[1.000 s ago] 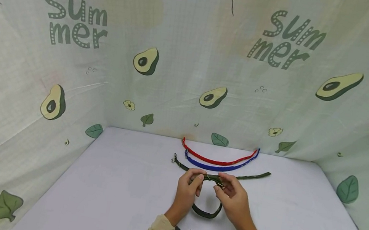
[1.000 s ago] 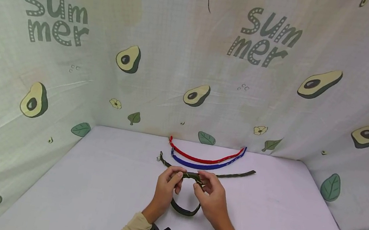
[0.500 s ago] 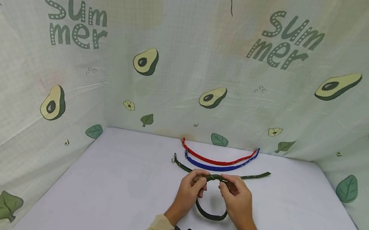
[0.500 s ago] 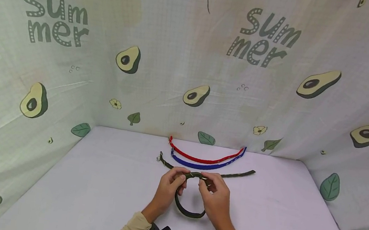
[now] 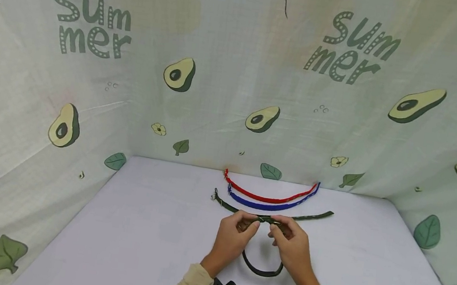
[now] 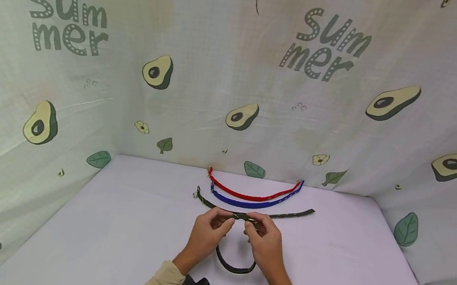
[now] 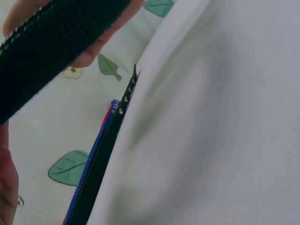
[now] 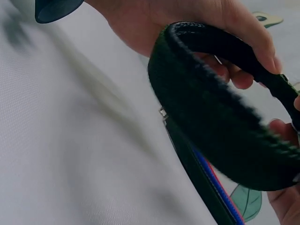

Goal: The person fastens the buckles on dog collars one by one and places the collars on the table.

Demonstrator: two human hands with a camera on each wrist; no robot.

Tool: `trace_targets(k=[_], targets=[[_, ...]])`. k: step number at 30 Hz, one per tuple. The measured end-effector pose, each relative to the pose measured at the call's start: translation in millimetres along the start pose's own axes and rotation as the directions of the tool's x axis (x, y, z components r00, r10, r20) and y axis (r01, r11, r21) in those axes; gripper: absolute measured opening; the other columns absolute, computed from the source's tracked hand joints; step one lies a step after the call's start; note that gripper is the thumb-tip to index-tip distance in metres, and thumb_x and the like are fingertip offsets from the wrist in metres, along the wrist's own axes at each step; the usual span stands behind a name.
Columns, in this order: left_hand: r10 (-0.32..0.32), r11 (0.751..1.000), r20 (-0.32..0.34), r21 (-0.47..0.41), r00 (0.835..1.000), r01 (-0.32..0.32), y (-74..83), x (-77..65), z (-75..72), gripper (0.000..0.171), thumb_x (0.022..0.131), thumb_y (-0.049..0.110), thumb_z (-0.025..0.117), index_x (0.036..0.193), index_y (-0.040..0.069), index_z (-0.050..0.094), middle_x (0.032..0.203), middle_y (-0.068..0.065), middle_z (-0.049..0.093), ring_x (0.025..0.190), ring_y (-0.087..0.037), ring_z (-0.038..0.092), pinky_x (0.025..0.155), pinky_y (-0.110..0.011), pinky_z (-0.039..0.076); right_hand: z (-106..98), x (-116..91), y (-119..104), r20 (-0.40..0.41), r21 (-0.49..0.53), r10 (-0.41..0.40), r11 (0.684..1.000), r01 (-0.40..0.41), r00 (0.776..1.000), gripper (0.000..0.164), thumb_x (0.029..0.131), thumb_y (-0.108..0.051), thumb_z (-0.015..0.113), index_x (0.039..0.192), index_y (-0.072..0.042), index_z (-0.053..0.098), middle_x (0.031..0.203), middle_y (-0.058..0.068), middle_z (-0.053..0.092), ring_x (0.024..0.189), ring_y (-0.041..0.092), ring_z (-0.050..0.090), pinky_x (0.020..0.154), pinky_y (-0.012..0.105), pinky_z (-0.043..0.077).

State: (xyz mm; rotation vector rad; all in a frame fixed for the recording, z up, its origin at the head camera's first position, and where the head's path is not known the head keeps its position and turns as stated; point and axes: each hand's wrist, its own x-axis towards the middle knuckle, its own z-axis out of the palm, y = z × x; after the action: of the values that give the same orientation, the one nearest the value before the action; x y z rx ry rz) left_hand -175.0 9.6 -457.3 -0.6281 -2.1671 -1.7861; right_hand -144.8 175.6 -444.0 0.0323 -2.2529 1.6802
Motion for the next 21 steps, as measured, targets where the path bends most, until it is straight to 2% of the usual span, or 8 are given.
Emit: trace_targets(k=[3, 5, 9, 15, 21], targets=[[-0.006, 1.0, -0.04, 0.028, 0.999, 0.007, -0.2, -0.4, -4.6, 0.011, 0.092, 0.01, 0.074, 0.102, 0.009, 0.073, 0.084, 0.002, 0.069, 0.069, -0.009, 0.056, 0.059, -0.022, 0.049, 2, 0, 0, 0.049, 0.012, 0.036, 0.999, -0.037, 0.998, 0.022, 0.097, -0.003, 0.065, 0.119, -0.005, 0.066, 0.094, 0.013, 0.068, 0.076, 0.025, 0.067, 0.064, 0.028, 0.055], [-0.013, 0.999, -0.064, 0.041, 0.998, 0.016, -12.0, -0.7, -6.4, 0.01, 0.092, 0.015, 0.075, 0.101, 0.014, 0.073, 0.083, 0.005, 0.068, 0.069, -0.01, 0.056, 0.059, -0.023, 0.048, 4, 2, 8, 0.077, 0.031, 0.035, 0.999, -0.037, 0.996, 0.025, 0.097, -0.004, 0.066, 0.122, -0.006, 0.066, 0.099, 0.016, 0.067, 0.078, 0.026, 0.067, 0.064, 0.03, 0.055], [0.001, 0.999, -0.097, 0.039, 0.995, 0.003, -17.2, -1.5, -13.6, 0.008, 0.093, 0.022, 0.074, 0.099, 0.017, 0.073, 0.081, 0.007, 0.067, 0.068, -0.01, 0.056, 0.057, -0.023, 0.047, 7, 1, 11, 0.127, 0.079, 0.011, 0.997, -0.021, 0.992, 0.031, 0.096, -0.008, 0.068, 0.127, -0.006, 0.063, 0.102, 0.019, 0.065, 0.076, 0.023, 0.067, 0.062, 0.03, 0.055], [-0.022, 1.0, -0.164, 0.014, 0.986, 0.024, -17.8, -1.9, -21.9, 0.007, 0.091, 0.016, 0.076, 0.096, 0.013, 0.072, 0.077, 0.008, 0.067, 0.065, -0.01, 0.056, 0.056, -0.023, 0.046, 8, 0, 11, 0.179, 0.122, 0.031, 0.991, -0.054, 0.983, 0.038, 0.095, -0.011, 0.07, 0.13, -0.006, 0.06, 0.096, 0.023, 0.065, 0.073, 0.024, 0.068, 0.06, 0.031, 0.055], [-0.05, 0.998, -0.208, 0.012, 0.977, 0.054, -19.7, -3.5, -27.9, 0.007, 0.092, 0.014, 0.074, 0.097, 0.009, 0.071, 0.076, 0.002, 0.069, 0.063, -0.01, 0.058, 0.056, -0.023, 0.047, 7, 2, 15, 0.247, 0.113, 0.11, 0.984, -0.141, 0.963, 0.03, 0.097, -0.01, 0.067, 0.124, -0.002, 0.062, 0.087, 0.019, 0.068, 0.071, 0.023, 0.068, 0.061, 0.029, 0.053]])
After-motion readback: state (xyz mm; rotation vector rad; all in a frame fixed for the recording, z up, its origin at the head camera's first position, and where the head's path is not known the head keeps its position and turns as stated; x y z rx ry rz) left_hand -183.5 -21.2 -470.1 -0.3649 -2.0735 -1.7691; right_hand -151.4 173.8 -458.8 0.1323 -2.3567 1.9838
